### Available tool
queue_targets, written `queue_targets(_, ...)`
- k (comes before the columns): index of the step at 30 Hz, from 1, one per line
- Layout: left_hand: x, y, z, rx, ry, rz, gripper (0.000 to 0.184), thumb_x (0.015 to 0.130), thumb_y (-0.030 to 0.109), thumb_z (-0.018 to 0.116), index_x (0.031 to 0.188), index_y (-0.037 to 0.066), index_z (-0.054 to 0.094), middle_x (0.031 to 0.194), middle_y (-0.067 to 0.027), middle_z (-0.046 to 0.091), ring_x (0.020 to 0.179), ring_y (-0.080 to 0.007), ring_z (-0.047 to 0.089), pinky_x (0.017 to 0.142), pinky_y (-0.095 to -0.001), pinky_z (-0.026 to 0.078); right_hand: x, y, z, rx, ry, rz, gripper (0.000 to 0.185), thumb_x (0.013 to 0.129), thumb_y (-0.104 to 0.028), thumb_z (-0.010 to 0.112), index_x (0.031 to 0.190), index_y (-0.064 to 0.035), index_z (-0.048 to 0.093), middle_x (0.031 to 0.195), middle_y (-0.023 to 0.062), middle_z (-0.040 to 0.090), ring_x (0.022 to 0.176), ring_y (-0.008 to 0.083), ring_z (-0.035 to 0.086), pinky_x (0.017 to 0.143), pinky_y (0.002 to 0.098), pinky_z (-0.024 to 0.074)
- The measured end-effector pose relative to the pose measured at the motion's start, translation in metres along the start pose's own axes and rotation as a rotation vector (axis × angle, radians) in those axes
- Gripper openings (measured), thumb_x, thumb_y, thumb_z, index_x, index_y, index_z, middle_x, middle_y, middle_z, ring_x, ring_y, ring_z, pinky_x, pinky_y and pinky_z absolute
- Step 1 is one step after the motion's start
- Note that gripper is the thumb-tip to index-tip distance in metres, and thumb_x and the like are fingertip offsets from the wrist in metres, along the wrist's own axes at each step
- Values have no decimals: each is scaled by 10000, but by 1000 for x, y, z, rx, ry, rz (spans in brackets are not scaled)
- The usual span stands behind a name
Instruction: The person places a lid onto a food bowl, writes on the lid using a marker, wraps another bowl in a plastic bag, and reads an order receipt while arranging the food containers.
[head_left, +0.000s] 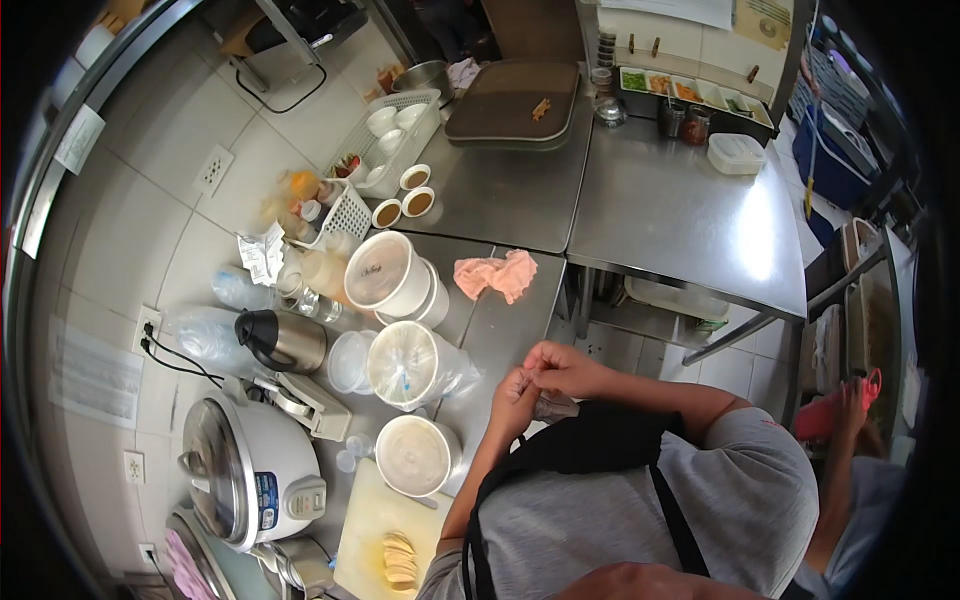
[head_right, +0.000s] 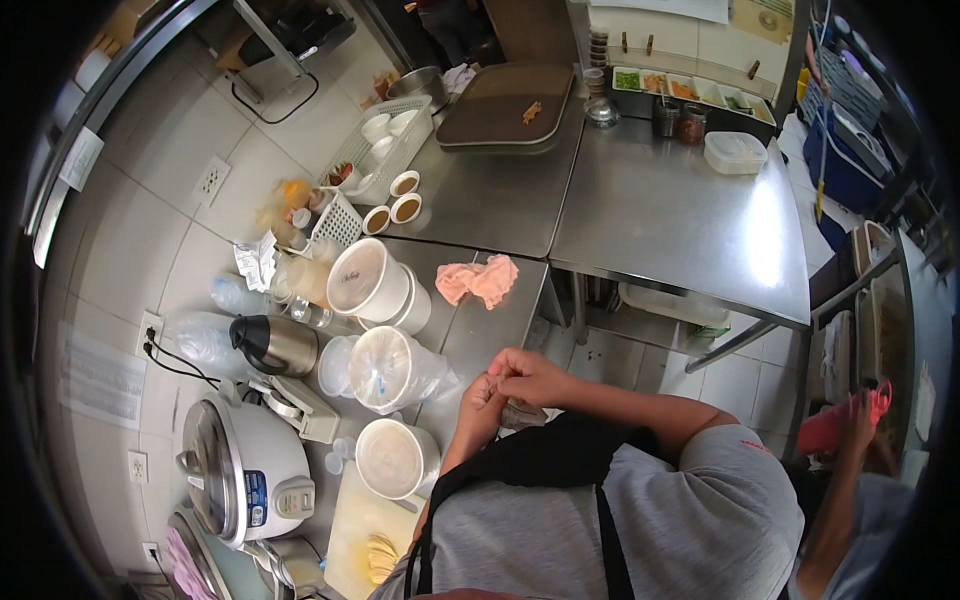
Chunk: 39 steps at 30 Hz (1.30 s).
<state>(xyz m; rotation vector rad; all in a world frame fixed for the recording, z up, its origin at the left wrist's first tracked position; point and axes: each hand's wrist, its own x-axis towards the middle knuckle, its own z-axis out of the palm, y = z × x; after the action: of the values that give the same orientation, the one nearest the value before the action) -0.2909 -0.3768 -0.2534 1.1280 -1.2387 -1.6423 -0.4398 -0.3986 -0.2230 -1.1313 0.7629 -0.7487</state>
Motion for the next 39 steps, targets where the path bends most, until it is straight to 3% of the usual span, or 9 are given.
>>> queue_targets(4, 0, 7, 0, 85, -44, 38, 104, 841, 114, 472, 773, 37, 485, 699, 22, 503, 646, -50, 461, 577, -193, 379, 3, 3, -10, 125, 49, -45, 136, 785, -55, 515, 905, -23, 460, 730, -7, 483, 637, 50, 460, 533, 194, 386)
queue_targets(8, 0, -2, -8, 89, -35, 0, 79, 818, 68, 450, 739, 68, 452, 663, 37, 444, 600, -39, 410, 566, -185, 346, 12, 2, -43, -75, 242, -389, 187, 771, -65, 534, 945, -34, 471, 776, 3, 495, 701, 74, 494, 602, 206, 416)
queue_targets(11, 3, 5, -7, -234, 10, -36, 61, 811, 79, 437, 752, 72, 451, 685, 31, 458, 618, -56, 435, 580, -199, 363, -7, -27, -37, -462, 51, -147, 254, 763, -77, 553, 999, -41, 468, 842, 15, 480, 709, 92, 497, 620, 233, 409)
queue_targets(14, 7, 12, -4, -335, 15, -129, 68, 799, 89, 432, 836, 58, 479, 754, 9, 494, 656, -85, 475, 613, -214, 387, -11, -21, -28, -525, -125, -90, 325, 748, -134, 584, 1042, -55, 469, 812, 42, 509, 702, 125, 523, 626, 256, 425)
queue_targets(18, 8, 20, 6, -143, -59, -228, 120, 810, 127, 434, 872, 52, 504, 778, 16, 488, 722, -71, 448, 650, -209, 365, -3, -5, -39, -554, -38, -296, 295, 731, -217, 593, 954, -41, 513, 745, 86, 575, 677, 159, 547, 624, 281, 427)
queue_targets(21, 16, 9, 3, -35, -287, -154, 142, 792, 103, 423, 885, 32, 504, 799, 7, 488, 732, -69, 450, 670, -204, 368, -7, -23, -38, -557, -62, -138, 263, 740, -221, 586, 918, -33, 543, 761, 82, 584, 709, 157, 557, 632, 279, 428)
queue_targets(30, 22, 23, 22, -106, -299, -239, 156, 825, 119, 413, 870, 6, 511, 784, 14, 509, 697, -54, 453, 605, -199, 367, -2, 3, -56, -472, -107, -212, 253, 738, -223, 598, 900, -30, 575, 764, 76, 588, 721, 144, 558, 652, 262, 435)
queue_targets(33, 32, 13, 13, 95, -338, -121, 178, 852, 144, 418, 897, 5, 521, 800, 6, 521, 698, -55, 465, 624, -191, 377, -5, -1, -55, -362, -69, -231, 198, 727, -189, 607, 851, -39, 571, 750, 75, 587, 700, 127, 557, 632, 258, 438)
queue_targets(39, 41, 9, 18, -145, -257, -141, 247, 880, 195, 403, 989, -5, 499, 882, -41, 556, 767, -95, 522, 694, -211, 414, -7, -14, -55, -397, 116, -242, 141, 705, -146, 602, 771, -39, 540, 714, 58, 575, 649, 104, 540, 571, 243, 434)
